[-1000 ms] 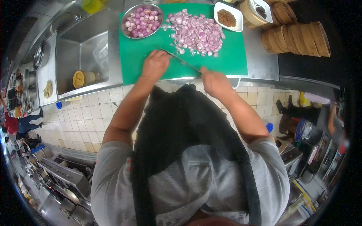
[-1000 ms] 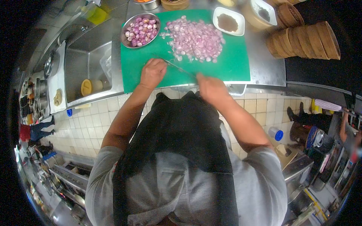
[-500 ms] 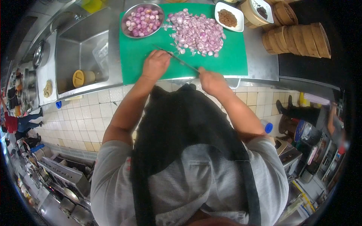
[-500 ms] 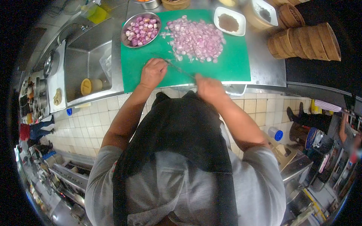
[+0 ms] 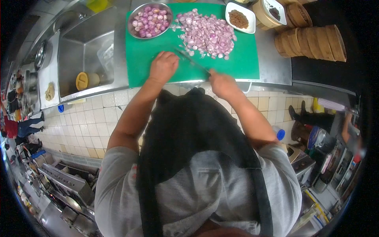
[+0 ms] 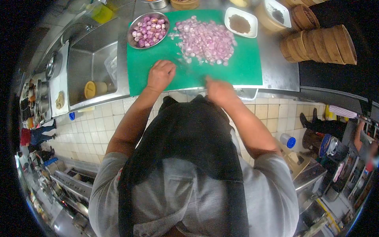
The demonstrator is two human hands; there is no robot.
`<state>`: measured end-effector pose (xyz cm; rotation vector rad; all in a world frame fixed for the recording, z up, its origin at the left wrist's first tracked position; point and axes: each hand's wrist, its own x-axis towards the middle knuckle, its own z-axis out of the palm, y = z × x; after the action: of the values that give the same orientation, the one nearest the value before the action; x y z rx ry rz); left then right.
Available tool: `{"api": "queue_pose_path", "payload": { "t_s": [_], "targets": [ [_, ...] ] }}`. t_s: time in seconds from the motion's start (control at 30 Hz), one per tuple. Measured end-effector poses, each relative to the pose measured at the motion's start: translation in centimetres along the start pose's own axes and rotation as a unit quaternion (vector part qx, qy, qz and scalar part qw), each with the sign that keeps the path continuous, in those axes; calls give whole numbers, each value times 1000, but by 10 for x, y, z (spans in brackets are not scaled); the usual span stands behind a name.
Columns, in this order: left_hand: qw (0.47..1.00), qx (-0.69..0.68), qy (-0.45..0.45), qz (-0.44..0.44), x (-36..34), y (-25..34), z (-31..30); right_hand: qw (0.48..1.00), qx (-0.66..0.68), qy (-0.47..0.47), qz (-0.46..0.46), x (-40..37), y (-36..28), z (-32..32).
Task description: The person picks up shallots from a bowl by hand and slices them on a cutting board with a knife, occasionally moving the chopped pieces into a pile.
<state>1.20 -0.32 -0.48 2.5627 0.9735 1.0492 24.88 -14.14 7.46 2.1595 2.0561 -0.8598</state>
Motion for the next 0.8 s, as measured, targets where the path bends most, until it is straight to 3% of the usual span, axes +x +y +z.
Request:
{"api": "queue_pose_path", "payload": {
  "t_s": [0.2,0.4,0.6,0.8],
  "targets": [
    [999,-21,24,-21,-1,-3,-12,998,54,27,-9,-14,6,-10],
    [970,-55,61,-228,11,-16,-60,997,58,-41,-11,-5,22,1],
    [975,19,56,-214,64,-48,-103,991,19,135,13,16,44,-6],
    [968,141,-34,-204,99,-85,-94,986,24,163,35,12,19,-26]
  ]
}}
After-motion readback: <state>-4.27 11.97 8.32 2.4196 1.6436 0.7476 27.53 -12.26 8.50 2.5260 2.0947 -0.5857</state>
